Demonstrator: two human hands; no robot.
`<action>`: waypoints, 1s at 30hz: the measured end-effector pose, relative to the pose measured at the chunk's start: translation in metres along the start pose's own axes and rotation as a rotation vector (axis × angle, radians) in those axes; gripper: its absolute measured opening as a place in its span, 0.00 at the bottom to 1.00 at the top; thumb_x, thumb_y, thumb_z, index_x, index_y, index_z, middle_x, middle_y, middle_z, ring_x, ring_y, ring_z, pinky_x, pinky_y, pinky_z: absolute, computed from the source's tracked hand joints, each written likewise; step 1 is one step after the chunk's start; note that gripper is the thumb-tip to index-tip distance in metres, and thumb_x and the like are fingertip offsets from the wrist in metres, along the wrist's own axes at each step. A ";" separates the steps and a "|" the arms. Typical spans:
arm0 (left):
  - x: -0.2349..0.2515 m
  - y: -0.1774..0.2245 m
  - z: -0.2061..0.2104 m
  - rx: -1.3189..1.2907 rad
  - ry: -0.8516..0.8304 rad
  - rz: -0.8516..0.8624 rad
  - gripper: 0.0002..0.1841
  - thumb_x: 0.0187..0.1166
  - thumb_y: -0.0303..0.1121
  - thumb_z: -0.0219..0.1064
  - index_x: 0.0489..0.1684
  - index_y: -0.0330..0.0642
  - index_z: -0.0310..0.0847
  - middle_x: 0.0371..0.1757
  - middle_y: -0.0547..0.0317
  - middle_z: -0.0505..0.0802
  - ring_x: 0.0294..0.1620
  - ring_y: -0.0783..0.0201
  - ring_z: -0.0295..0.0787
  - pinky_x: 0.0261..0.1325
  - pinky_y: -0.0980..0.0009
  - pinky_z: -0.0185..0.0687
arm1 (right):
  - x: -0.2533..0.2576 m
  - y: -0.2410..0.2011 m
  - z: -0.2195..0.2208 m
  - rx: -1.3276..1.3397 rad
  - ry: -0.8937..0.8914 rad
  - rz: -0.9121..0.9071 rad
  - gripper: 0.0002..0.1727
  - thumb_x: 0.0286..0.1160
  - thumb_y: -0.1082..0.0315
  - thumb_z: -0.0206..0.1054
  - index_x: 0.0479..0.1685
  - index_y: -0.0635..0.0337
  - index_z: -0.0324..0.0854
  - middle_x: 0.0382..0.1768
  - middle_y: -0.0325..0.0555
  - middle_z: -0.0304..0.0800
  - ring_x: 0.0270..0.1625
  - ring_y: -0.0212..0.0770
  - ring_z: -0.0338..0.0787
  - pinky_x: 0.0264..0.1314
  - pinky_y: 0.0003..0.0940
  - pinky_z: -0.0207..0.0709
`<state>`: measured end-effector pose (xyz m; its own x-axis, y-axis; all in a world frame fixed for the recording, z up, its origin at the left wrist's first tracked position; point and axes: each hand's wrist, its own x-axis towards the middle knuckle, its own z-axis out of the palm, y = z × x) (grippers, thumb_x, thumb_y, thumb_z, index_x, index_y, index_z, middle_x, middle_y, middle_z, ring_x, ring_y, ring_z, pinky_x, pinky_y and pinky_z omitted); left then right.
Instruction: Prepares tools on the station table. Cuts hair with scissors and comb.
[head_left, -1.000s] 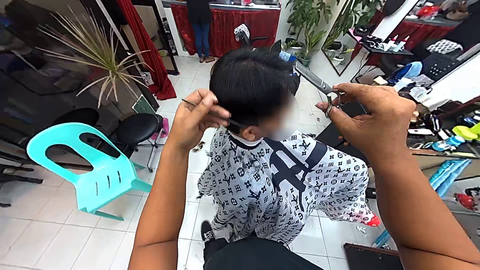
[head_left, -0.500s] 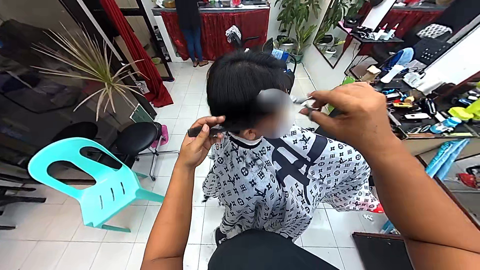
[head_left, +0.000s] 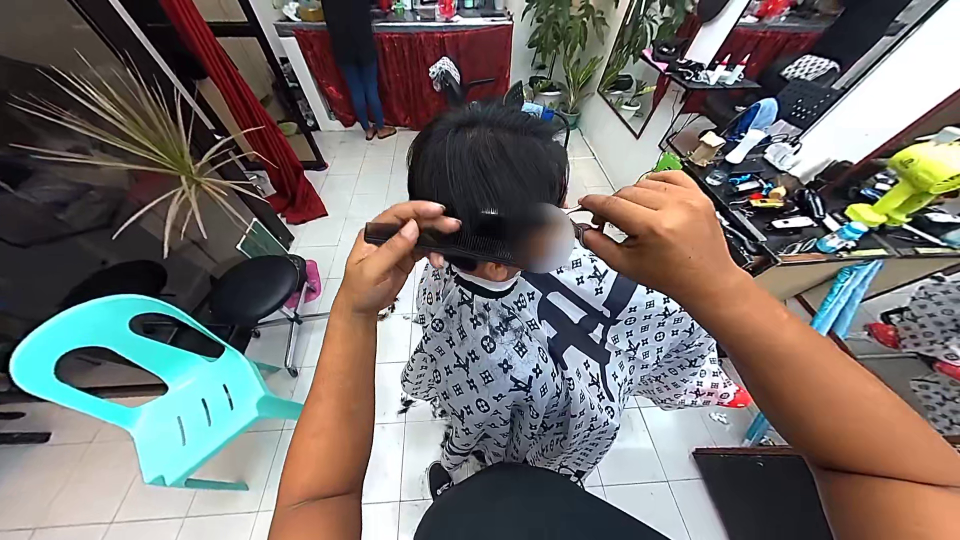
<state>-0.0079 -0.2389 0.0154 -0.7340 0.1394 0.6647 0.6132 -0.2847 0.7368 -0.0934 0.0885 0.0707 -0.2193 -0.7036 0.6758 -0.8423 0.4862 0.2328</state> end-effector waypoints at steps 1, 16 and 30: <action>0.002 -0.001 0.000 0.039 0.001 -0.027 0.17 0.90 0.43 0.57 0.67 0.51 0.84 0.60 0.62 0.95 0.48 0.72 0.94 0.46 0.75 0.89 | -0.001 0.000 -0.003 -0.019 0.002 0.011 0.16 0.79 0.62 0.65 0.56 0.63 0.90 0.35 0.56 0.93 0.40 0.56 0.92 0.55 0.56 0.78; 0.024 0.016 0.012 -0.069 -0.011 0.162 0.17 0.91 0.40 0.56 0.72 0.50 0.80 0.65 0.58 0.93 0.53 0.69 0.93 0.53 0.74 0.88 | -0.004 0.000 -0.023 -0.273 0.157 -0.001 0.26 0.77 0.52 0.70 0.69 0.58 0.83 0.49 0.56 0.90 0.63 0.59 0.85 0.69 0.57 0.66; 0.020 0.020 0.014 -0.067 -0.006 0.165 0.18 0.91 0.40 0.57 0.73 0.50 0.80 0.63 0.59 0.94 0.50 0.71 0.93 0.50 0.75 0.87 | 0.000 -0.008 -0.025 -0.217 0.202 -0.073 0.15 0.83 0.62 0.68 0.62 0.59 0.88 0.34 0.56 0.90 0.44 0.57 0.88 0.54 0.53 0.70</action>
<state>-0.0064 -0.2285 0.0456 -0.6235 0.0910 0.7765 0.7038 -0.3670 0.6082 -0.0749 0.0974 0.0865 -0.0416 -0.6337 0.7725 -0.7227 0.5529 0.4147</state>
